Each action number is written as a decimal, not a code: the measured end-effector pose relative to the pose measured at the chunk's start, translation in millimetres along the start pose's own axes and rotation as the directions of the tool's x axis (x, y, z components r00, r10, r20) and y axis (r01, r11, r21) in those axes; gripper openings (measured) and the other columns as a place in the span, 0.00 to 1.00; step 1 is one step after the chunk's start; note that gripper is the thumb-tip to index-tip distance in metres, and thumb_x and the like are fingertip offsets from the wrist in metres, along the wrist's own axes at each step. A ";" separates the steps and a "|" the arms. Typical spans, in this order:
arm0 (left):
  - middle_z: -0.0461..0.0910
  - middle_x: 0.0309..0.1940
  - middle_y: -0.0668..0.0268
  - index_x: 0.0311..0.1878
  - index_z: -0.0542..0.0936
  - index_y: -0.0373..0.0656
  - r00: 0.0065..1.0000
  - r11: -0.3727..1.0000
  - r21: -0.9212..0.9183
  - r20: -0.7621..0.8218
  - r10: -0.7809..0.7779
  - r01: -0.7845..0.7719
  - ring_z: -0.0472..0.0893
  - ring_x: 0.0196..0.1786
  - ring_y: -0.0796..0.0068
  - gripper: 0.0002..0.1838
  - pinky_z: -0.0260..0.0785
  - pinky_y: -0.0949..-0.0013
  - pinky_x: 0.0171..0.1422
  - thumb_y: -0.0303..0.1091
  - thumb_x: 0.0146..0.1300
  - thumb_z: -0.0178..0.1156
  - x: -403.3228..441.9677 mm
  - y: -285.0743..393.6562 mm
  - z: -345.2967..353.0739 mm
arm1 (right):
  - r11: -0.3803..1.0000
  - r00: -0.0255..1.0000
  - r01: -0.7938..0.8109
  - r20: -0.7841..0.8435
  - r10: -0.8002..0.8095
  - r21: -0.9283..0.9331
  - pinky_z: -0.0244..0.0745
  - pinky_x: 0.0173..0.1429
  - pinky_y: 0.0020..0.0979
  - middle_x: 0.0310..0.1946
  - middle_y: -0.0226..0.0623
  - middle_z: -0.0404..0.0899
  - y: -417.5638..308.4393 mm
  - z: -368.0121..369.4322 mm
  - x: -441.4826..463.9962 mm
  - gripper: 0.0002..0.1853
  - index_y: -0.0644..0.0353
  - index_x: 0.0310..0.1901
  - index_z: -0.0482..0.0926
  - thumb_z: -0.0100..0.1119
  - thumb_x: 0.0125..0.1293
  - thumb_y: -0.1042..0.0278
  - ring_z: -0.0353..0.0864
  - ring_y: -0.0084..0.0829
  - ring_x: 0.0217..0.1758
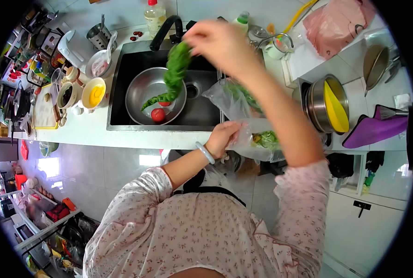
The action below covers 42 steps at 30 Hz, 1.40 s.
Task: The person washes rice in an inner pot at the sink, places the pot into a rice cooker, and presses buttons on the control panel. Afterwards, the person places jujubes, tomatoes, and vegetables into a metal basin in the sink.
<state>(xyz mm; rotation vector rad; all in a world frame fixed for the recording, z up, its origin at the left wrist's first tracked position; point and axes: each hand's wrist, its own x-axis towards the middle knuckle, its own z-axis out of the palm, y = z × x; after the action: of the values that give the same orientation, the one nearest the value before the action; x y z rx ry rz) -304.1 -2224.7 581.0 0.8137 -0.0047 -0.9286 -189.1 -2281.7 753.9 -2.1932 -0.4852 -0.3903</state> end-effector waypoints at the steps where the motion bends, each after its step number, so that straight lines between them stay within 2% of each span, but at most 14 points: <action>1: 0.66 0.17 0.74 0.35 0.74 0.38 1.000 1.000 0.009 0.004 0.028 -0.028 0.63 0.20 0.85 0.10 0.53 0.81 0.24 0.33 0.62 0.45 1.7 1.3 -1.8 | 0.995 0.998 0.049 0.046 -0.045 -0.088 0.71 0.36 0.32 0.25 0.44 0.77 20.5 28.6 -1.5 0.10 0.64 0.31 0.77 0.55 0.51 0.66 0.77 0.40 0.31; 4: 0.66 0.17 0.74 0.35 0.74 0.38 0.995 0.997 0.061 0.083 0.049 -0.054 0.62 0.19 0.85 0.11 0.53 0.81 0.23 0.34 0.62 0.45 2.7 11.3 -2.8 | 0.990 0.990 0.140 0.034 -0.140 -0.017 0.71 0.38 0.33 0.30 0.45 0.77 45.5 61.2 -13.9 0.11 0.63 0.36 0.77 0.55 0.51 0.69 0.77 0.41 0.33; 6: 0.66 0.18 0.74 0.37 0.74 0.37 0.993 0.997 0.066 0.107 0.042 -0.049 0.62 0.19 0.86 0.11 0.53 0.81 0.23 0.34 0.63 0.45 -1.7 20.0 5.9 | 0.957 1.000 0.005 -0.018 0.000 0.290 0.72 0.36 0.29 0.31 0.44 0.78 26.0 30.0 -27.0 0.12 0.63 0.37 0.76 0.56 0.52 0.68 0.79 0.34 0.33; 9: 0.64 0.17 0.76 0.43 0.73 0.36 0.991 0.997 0.075 0.132 0.025 -0.035 0.60 0.20 0.87 0.13 0.52 0.82 0.24 0.35 0.63 0.45 -7.2 26.3 17.4 | 0.921 0.987 -0.154 0.022 0.157 0.357 0.71 0.39 0.20 0.32 0.36 0.78 -12.3 -50.3 -76.4 0.10 0.66 0.40 0.75 0.50 0.57 0.75 0.78 0.22 0.35; 13: 0.61 0.18 0.78 0.54 0.68 0.39 0.966 0.973 0.212 0.256 0.038 -0.094 0.58 0.22 0.88 0.18 0.50 0.84 0.26 0.37 0.63 0.47 -14.2 24.5 24.4 | 0.858 0.874 -0.485 0.131 0.469 0.167 0.70 0.38 0.20 0.30 0.34 0.78 -11.9 -104.2 -179.8 0.07 0.67 0.35 0.75 0.48 0.57 0.78 0.76 0.20 0.35; 19: 0.65 0.24 0.76 0.57 0.65 0.41 0.963 0.910 0.410 0.265 -0.055 -0.061 0.61 0.26 0.87 0.19 0.52 0.84 0.30 0.29 0.61 0.46 -34.1 21.7 23.0 | 0.601 0.625 -0.770 0.058 0.779 0.214 0.70 0.37 0.25 0.28 0.40 0.77 70.8 -31.3 -308.8 0.07 0.68 0.34 0.74 0.49 0.56 0.75 0.79 0.30 0.33; 21: 0.66 0.27 0.76 0.58 0.64 0.41 0.978 0.939 0.343 0.205 -0.044 -0.030 0.62 0.28 0.87 0.21 0.53 0.84 0.31 0.26 0.60 0.46 -29.1 21.9 19.6 | 0.668 0.686 -0.727 -0.114 0.719 -0.160 0.70 0.38 0.31 0.31 0.43 0.76 100.8 -5.8 -328.1 0.05 0.65 0.32 0.74 0.52 0.53 0.73 0.77 0.37 0.36; 22: 0.63 0.23 0.76 0.60 0.63 0.45 0.983 0.955 0.295 0.179 -0.047 -0.008 0.60 0.25 0.88 0.22 0.52 0.84 0.28 0.26 0.61 0.45 -26.9 26.0 23.8 | 0.669 0.685 -0.728 -0.120 0.718 -0.151 0.70 0.38 0.31 0.31 0.43 0.76 101.9 -0.8 -324.8 0.05 0.65 0.32 0.74 0.52 0.53 0.73 0.77 0.37 0.36; 24: 0.64 0.24 0.76 0.60 0.62 0.44 0.975 0.959 0.279 0.223 -0.014 -0.050 0.61 0.26 0.88 0.22 0.53 0.84 0.29 0.26 0.61 0.45 -24.0 33.6 29.7 | 0.461 0.584 -0.780 -0.227 0.780 -0.423 0.69 0.39 0.38 0.33 0.45 0.75 103.2 8.4 -316.9 0.06 0.62 0.29 0.74 0.56 0.50 0.71 0.74 0.44 0.38; 27: 0.65 0.26 0.76 0.60 0.61 0.42 0.957 0.959 0.262 0.289 0.025 -0.105 0.62 0.28 0.87 0.22 0.53 0.84 0.31 0.26 0.60 0.45 -20.9 41.1 33.3 | 0.295 0.437 -0.814 -0.194 0.878 -0.501 0.68 0.40 0.41 0.34 0.45 0.74 118.3 10.7 -320.2 0.08 0.61 0.30 0.74 0.58 0.48 0.68 0.73 0.45 0.38; 31: 0.65 0.26 0.76 0.60 0.62 0.43 0.970 0.942 0.320 0.243 0.017 -0.097 0.62 0.28 0.87 0.23 0.54 0.84 0.31 0.25 0.60 0.46 -18.5 53.3 37.4 | 0.380 0.510 -0.729 -0.083 0.856 -0.569 0.67 0.41 0.41 0.33 0.45 0.74 147.7 14.8 -341.0 0.09 0.60 0.31 0.75 0.57 0.50 0.65 0.73 0.46 0.39; 33: 0.65 0.26 0.76 0.60 0.62 0.43 0.973 0.937 0.332 0.227 0.034 -0.110 0.62 0.28 0.87 0.23 0.54 0.84 0.31 0.25 0.60 0.46 -16.0 59.7 39.7 | 0.505 0.632 -0.687 -0.086 0.770 -0.523 0.67 0.40 0.39 0.31 0.45 0.74 126.8 3.5 -324.3 0.10 0.61 0.31 0.75 0.56 0.52 0.63 0.73 0.45 0.38; 39: 0.66 0.27 0.76 0.61 0.61 0.48 0.949 0.829 0.531 0.314 -0.001 -0.175 0.63 0.28 0.88 0.25 0.54 0.85 0.30 0.24 0.59 0.47 -13.7 79.2 41.5 | 0.716 0.717 -0.686 -0.290 0.634 -0.130 0.67 0.33 0.39 0.24 0.47 0.74 87.2 -12.3 -291.3 0.10 0.64 0.32 0.74 0.51 0.57 0.64 0.74 0.45 0.29; 42: 0.66 0.26 0.76 0.61 0.61 0.48 0.950 0.819 0.537 0.310 0.031 -0.202 0.62 0.27 0.88 0.25 0.54 0.84 0.29 0.24 0.59 0.47 -12.5 78.6 44.1 | 0.644 0.586 -0.747 -0.295 0.755 0.162 0.67 0.25 0.28 0.18 0.41 0.71 63.6 -27.1 -275.0 0.07 0.65 0.34 0.74 0.51 0.57 0.71 0.74 0.30 0.20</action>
<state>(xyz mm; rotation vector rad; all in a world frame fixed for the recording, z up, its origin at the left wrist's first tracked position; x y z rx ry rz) -271.0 -2217.3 665.3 1.2031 -0.6101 -0.9299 -403.4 -2397.0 608.4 -2.0230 0.6487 -0.2667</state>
